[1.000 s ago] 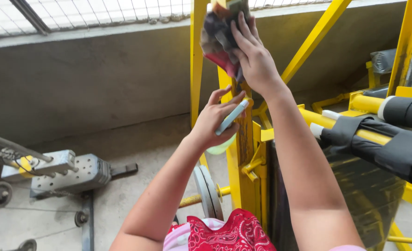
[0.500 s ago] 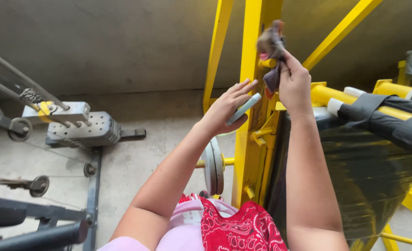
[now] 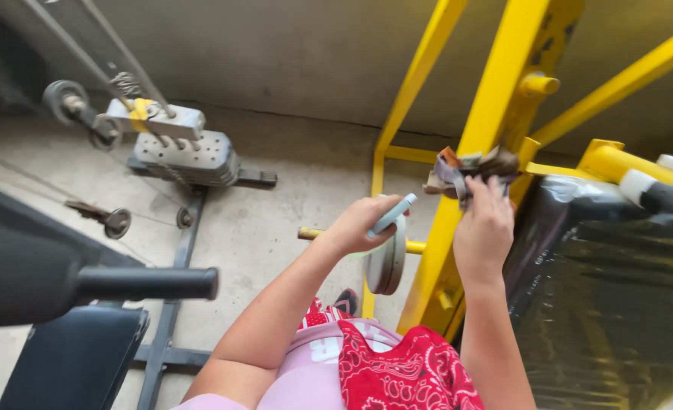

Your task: Using a spray bottle and cloth to wipe down and sanitize various parts of gym equipment.

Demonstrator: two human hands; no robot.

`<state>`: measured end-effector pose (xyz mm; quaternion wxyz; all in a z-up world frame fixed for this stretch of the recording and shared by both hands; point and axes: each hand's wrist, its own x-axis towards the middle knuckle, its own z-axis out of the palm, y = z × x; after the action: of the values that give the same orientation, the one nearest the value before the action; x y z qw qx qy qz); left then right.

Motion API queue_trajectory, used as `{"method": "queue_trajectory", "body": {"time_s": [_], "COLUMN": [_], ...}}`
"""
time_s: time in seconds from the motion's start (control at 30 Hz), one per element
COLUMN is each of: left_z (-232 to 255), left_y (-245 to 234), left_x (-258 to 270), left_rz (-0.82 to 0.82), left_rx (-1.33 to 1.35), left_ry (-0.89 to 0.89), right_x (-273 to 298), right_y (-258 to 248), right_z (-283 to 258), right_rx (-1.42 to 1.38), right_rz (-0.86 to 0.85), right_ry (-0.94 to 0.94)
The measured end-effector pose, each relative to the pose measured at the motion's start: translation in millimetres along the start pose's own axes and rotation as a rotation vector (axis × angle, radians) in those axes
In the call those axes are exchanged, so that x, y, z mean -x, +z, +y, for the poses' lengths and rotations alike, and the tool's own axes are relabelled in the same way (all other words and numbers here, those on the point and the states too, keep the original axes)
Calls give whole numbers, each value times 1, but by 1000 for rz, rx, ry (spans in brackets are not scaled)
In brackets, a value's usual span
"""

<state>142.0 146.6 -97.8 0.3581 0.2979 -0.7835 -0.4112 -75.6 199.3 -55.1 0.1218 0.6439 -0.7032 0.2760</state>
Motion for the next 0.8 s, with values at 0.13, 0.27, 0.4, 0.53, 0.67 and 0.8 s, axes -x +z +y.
{"method": "queue_trajectory", "body": {"time_s": [0.13, 0.27, 0.4, 0.53, 0.67, 0.8], "left_z": [-24, -30, -39, -25, -1, 28], "left_y": [-2, -24, -51, -85, -114, -140], "left_x": [41, 93, 165, 235, 293, 338], "left_rz": [-70, -37, -58, 92, 156, 258], "left_rx": [-106, -134, -166, -123, -146, -149], "left_ry": [26, 22, -9, -75, -91, -175], "right_x": [35, 62, 72, 74, 70, 85], "right_y": [11, 28, 30, 6, -78, -119], "right_z": [-39, -81, -132, -188, -271, -348], "right_rx": [-560, -1075, -1191, -1289, -1403, -1112], "right_rz": [-176, -552, -682, -565, -333, -407], "right_ry": [97, 406, 409, 228, -51, -134]}}
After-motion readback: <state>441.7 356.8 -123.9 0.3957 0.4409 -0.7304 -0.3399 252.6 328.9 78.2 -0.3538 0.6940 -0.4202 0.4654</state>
